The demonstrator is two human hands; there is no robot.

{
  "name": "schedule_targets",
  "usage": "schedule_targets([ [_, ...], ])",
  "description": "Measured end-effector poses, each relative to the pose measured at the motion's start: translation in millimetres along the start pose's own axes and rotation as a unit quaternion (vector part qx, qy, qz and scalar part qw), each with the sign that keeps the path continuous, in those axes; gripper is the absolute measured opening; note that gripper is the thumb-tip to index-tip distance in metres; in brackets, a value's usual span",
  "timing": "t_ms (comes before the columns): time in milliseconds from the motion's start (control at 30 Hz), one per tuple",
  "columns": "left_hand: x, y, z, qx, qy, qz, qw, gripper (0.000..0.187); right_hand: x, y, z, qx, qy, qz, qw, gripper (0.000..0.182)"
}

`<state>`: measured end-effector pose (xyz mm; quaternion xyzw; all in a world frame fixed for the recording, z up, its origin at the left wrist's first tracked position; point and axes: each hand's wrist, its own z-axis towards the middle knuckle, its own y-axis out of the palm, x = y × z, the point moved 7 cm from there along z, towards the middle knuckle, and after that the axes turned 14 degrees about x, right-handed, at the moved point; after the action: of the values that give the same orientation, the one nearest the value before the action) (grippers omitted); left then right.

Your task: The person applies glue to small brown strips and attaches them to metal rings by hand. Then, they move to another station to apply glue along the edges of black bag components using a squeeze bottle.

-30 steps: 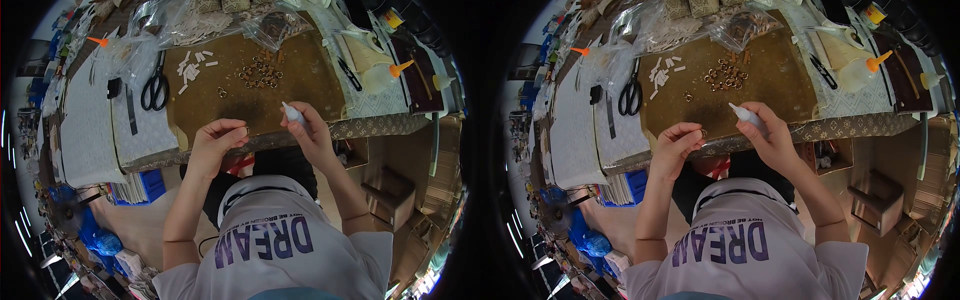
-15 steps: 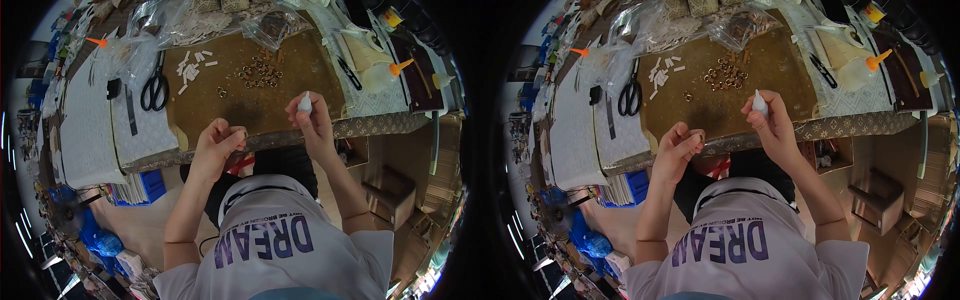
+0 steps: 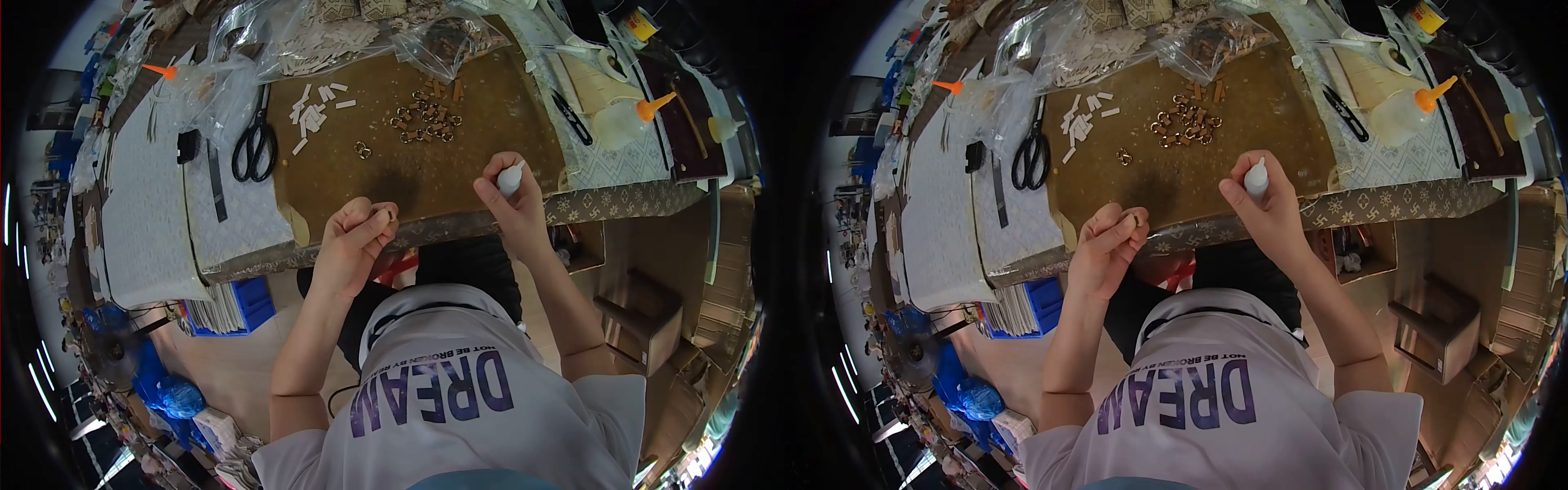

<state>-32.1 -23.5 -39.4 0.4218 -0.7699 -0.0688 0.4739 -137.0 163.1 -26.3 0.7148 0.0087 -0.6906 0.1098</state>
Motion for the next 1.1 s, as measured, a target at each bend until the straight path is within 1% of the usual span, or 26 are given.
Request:
schedule_targets([
  [200, -0.5, -3.3, 7.0, 0.024, 0.007, -0.017, 1.000, 0.039, 3.1, -1.0, 0.3, 0.002, 0.023, 0.014, 1.000, 0.014],
  [300, -0.5, -5.0, 16.6, 0.023, 0.018, -0.026, 0.999, 0.039, 4.6, -1.4, 2.6, -0.021, -0.048, -0.002, 0.999, 0.015],
  [333, -0.8, -4.1, 20.4, 0.019, 0.023, -0.026, 0.999, 0.039, 4.3, -2.2, 3.2, -0.019, -0.051, -0.015, 0.998, 0.015],
  [400, -0.7, -1.1, 31.5, 0.019, 0.068, 0.021, 0.997, 0.038, 2.6, -3.4, 3.9, -0.016, -0.057, -0.041, 0.997, 0.016],
  [433, -0.2, 3.4, 36.7, 0.019, 0.092, 0.044, 0.995, 0.037, 3.1, -4.6, 4.3, -0.008, -0.045, -0.038, 0.998, 0.014],
  [467, 3.9, 10.6, 41.2, 0.032, 0.153, 0.119, 0.981, 0.033, 3.3, -5.7, 4.6, -0.001, -0.034, -0.035, 0.999, 0.013],
  [533, 9.9, 31.1, 49.2, 0.057, 0.272, 0.264, 0.924, 0.026, 4.3, -7.7, 5.9, 0.011, -0.019, -0.023, 0.999, 0.012],
  [567, 13.2, 40.1, 52.1, 0.065, 0.343, 0.338, 0.874, 0.011, 6.6, -9.1, 6.5, 0.017, -0.015, -0.014, 1.000, 0.011],
  [633, 18.9, 56.5, 55.3, 0.064, 0.412, 0.434, 0.799, 0.008, 10.0, -12.2, 8.7, 0.028, -0.012, -0.003, 1.000, 0.011],
  [667, 20.9, 65.2, 56.7, 0.061, 0.445, 0.478, 0.755, 0.009, 11.6, -13.8, 9.7, 0.032, -0.012, -0.001, 0.999, 0.012],
  [700, 20.8, 64.7, 63.2, 0.064, 0.448, 0.486, 0.748, 0.013, 13.3, -15.9, 10.7, 0.038, -0.012, 0.001, 0.999, 0.012],
  [800, 30.2, 78.7, 63.4, 0.038, 0.595, 0.497, 0.631, 0.010, 15.1, -22.4, 13.6, 0.044, -0.041, -0.014, 0.998, 0.012],
  [900, 39.5, 81.7, 89.1, 0.071, 0.499, 0.475, 0.721, 0.011, 21.4, -27.9, 15.8, 0.048, -0.049, -0.002, 0.998, 0.013],
  [1000, 38.9, 106.6, 114.4, 0.027, 0.548, 0.527, 0.649, 0.015, 20.1, -27.5, 14.9, 0.048, 0.000, 0.005, 0.999, 0.014],
  [1067, 37.4, 123.1, 123.1, 0.007, 0.576, 0.561, 0.595, 0.017, 14.5, -27.1, 14.9, 0.049, -0.020, -0.006, 0.999, 0.014],
  [1100, 38.4, 126.8, 126.5, 0.008, 0.583, 0.562, 0.587, 0.016, 12.3, -27.8, 15.6, 0.051, -0.029, -0.011, 0.998, 0.014],
])
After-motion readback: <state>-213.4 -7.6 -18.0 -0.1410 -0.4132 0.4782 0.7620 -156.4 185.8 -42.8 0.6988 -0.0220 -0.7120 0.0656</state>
